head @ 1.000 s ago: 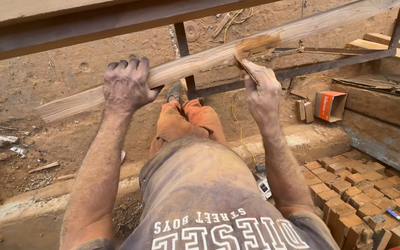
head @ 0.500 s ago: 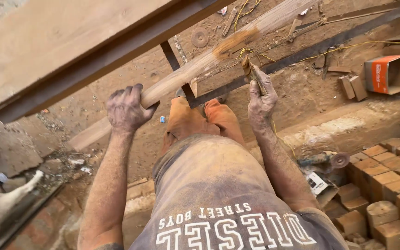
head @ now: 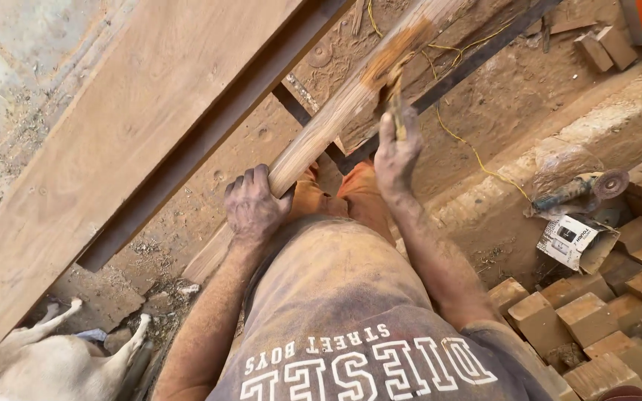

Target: Sanding a wooden board with a sanding block.

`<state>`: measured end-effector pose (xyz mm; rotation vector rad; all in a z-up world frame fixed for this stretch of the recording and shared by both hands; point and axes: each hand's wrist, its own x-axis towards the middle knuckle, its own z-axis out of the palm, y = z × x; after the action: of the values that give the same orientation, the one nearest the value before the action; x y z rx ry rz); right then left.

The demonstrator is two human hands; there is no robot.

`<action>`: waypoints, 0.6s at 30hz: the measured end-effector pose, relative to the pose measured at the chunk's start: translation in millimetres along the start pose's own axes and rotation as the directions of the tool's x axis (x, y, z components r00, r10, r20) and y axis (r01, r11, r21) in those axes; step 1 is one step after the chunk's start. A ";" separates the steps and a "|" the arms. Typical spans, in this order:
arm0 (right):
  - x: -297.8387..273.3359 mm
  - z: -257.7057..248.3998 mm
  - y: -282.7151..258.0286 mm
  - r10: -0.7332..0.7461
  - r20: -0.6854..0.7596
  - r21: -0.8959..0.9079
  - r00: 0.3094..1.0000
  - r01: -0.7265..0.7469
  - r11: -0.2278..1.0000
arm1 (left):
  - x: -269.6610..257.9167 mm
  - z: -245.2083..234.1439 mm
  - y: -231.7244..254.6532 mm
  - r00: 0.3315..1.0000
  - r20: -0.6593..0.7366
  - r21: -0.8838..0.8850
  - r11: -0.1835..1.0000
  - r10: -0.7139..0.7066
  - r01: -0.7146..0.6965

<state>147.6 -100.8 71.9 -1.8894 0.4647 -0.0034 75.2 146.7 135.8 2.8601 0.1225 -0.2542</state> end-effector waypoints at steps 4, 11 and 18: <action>-7.4 -18.3 22.6 -0.396 0.086 -0.286 0.914 0.403 0.869 | 3.2 6.3 -4.4 0.999 0.036 -0.011 1.000 -0.007 0.007; 74.8 -55.3 -26.8 -0.621 0.219 -0.681 0.753 0.574 0.455 | 2.4 5.2 -7.8 1.000 0.025 -0.017 1.000 -0.002 0.002; 40.7 -29.6 -62.0 -0.464 0.548 -0.667 0.696 0.699 0.259 | 3.5 -1.6 -8.4 0.998 0.063 -0.031 0.999 -0.014 0.016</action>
<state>198.1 -122.6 129.9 -2.9191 -0.6304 -0.0518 78.0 155.4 134.6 2.8180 0.1343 -0.3419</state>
